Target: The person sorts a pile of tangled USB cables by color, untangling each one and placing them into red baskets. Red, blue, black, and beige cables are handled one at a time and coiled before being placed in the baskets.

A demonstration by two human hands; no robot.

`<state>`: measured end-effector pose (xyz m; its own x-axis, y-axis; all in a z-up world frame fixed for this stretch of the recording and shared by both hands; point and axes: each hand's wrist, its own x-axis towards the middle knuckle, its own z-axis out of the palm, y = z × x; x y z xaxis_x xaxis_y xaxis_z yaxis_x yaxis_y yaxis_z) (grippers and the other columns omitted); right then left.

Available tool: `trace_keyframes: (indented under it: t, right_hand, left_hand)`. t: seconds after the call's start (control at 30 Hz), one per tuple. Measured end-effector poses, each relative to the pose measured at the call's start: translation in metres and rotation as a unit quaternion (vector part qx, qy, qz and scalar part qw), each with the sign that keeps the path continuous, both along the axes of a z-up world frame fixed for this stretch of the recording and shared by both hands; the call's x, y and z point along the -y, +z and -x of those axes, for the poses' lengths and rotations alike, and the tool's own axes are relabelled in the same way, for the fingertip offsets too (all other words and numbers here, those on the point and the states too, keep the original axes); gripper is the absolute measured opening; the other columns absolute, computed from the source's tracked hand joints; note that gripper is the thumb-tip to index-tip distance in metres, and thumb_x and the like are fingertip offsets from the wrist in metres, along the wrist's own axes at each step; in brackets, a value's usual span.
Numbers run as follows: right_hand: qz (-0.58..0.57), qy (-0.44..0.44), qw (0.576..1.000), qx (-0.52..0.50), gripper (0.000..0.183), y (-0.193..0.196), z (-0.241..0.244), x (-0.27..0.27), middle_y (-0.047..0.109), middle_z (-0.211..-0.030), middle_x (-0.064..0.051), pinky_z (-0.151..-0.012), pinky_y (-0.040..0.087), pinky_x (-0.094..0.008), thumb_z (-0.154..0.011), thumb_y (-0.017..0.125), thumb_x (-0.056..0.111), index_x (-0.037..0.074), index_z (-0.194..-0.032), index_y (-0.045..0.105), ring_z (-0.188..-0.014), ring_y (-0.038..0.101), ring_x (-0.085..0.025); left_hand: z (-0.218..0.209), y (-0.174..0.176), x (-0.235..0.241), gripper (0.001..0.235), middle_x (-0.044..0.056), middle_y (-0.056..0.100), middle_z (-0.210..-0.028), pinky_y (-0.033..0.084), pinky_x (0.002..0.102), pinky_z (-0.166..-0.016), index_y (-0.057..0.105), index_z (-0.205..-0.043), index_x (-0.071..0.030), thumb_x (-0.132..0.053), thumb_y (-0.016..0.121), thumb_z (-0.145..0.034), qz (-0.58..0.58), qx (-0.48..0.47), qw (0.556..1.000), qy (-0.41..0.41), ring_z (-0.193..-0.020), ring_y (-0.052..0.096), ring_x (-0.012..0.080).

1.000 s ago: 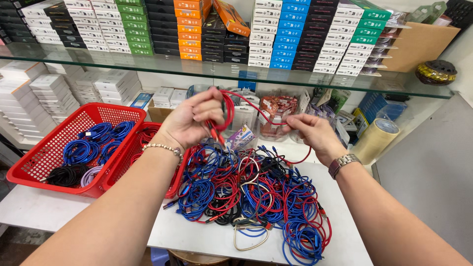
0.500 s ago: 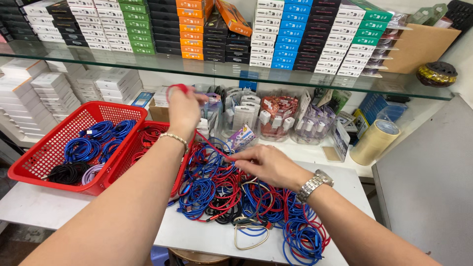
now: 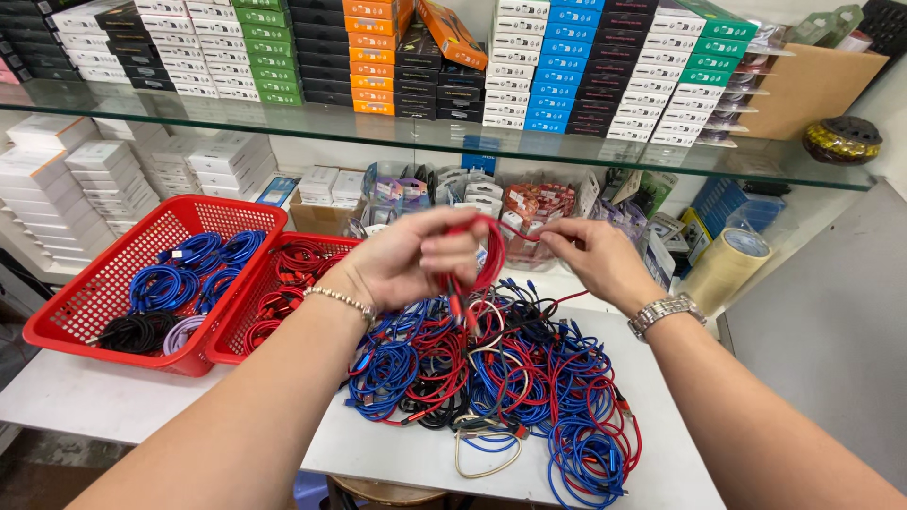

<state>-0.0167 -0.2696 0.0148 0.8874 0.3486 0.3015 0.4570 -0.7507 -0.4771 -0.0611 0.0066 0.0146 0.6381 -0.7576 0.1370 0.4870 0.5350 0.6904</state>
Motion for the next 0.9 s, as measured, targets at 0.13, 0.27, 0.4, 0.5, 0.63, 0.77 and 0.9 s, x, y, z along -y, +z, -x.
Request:
trace_keyframes:
  t: [0.13, 0.27, 0.4, 0.5, 0.63, 0.77, 0.9]
  right_hand:
    - [-0.04, 0.054, 0.998, -0.011, 0.03, -0.019, 0.02, -0.03, 0.077, -0.099, -0.011, -0.073, 0.055, -0.037, -0.095, 0.063, 0.034, 0.018, -0.117, 0.076, -0.081, 0.073, -0.024]
    - [-0.014, 0.1, 0.994, -0.039, 0.034, -0.031, 0.047, -0.061, 0.075, -0.094, -0.013, -0.073, 0.054, -0.039, -0.096, 0.061, 0.033, 0.02, -0.124, 0.073, -0.079, 0.07, -0.026]
    - [-0.021, 0.197, 0.98, 0.007, 0.033, -0.023, 0.053, -0.072, 0.075, -0.092, -0.013, -0.074, 0.054, -0.038, -0.097, 0.062, 0.032, 0.014, -0.122, 0.074, -0.083, 0.07, -0.026]
    - [0.05, 0.117, 0.989, -0.078, 0.031, -0.008, 0.032, -0.064, 0.076, -0.084, -0.01, -0.072, 0.054, -0.035, -0.096, 0.062, 0.032, 0.018, -0.12, 0.075, -0.073, 0.07, -0.021]
    - [-0.016, 0.135, 0.985, -0.105, 0.027, 0.008, -0.003, -0.044, 0.078, -0.085, -0.003, -0.072, 0.055, -0.028, -0.094, 0.068, 0.03, 0.011, -0.111, 0.077, -0.077, 0.068, -0.011]
    - [-0.097, 0.151, 0.973, -0.145, 0.027, 0.002, -0.026, -0.032, 0.075, -0.087, 0.001, -0.073, 0.055, -0.025, -0.097, 0.066, 0.028, 0.006, -0.109, 0.076, -0.079, 0.066, -0.005]
    - [-0.172, 0.125, 0.96, -0.184, 0.03, -0.018, -0.027, -0.047, 0.065, -0.08, 0.001, -0.064, 0.046, -0.026, -0.106, 0.062, 0.028, 0.002, -0.109, 0.077, -0.07, 0.053, -0.007]
  left_hand:
    - [-0.038, 0.026, -0.001, 0.025, -0.003, 0.042, -0.063, 0.05, 0.028, -0.081, 0.057, -0.112, 0.003, -0.02, 0.048, -0.108, 0.15, -0.059, 0.975, 0.151, -0.059, 0.043, 0.012]
    - [-0.064, 0.028, -0.002, 0.027, 0.004, 0.065, -0.076, 0.055, 0.035, -0.08, 0.056, -0.118, 0.005, -0.015, 0.046, -0.104, -0.096, 0.047, 0.896, 0.43, -0.067, 0.057, 0.0151]
    - [-0.057, -0.004, -0.01, 0.03, 0.013, 0.08, -0.09, 0.056, 0.039, -0.086, 0.06, -0.117, 0.004, -0.019, 0.045, -0.106, -0.538, 0.281, 0.638, 0.473, -0.087, 0.072, 0.0215]
    - [-0.038, -0.026, -0.015, 0.028, 0.012, 0.078, -0.083, 0.061, 0.041, -0.086, 0.068, -0.106, 0.007, -0.014, 0.049, -0.101, -0.72, 0.284, 0.58, 0.255, -0.084, 0.077, 0.0238]
    - [-0.012, -0.023, -0.019, 0.055, -0.002, 0.051, -0.055, 0.052, 0.044, -0.071, 0.064, -0.094, 0.0, -0.05, 0.043, -0.1, -0.567, -0.012, 0.824, 0.011, -0.052, 0.059, 0.0167]
    - [0.001, 0.0, -0.023, 0.043, -0.009, 0.036, -0.056, 0.057, 0.038, -0.092, 0.06, -0.096, -0.002, -0.042, 0.049, -0.105, -0.27, 0.017, 0.963, 0.019, -0.049, 0.041, 0.007]
    - [-0.01, 0.012, -0.026, 0.027, -0.009, 0.038, -0.063, 0.049, 0.03, -0.093, 0.058, -0.102, -0.002, -0.027, 0.052, -0.112, -0.02, -0.009, 0.997, 0.078, -0.058, 0.042, 0.0066]
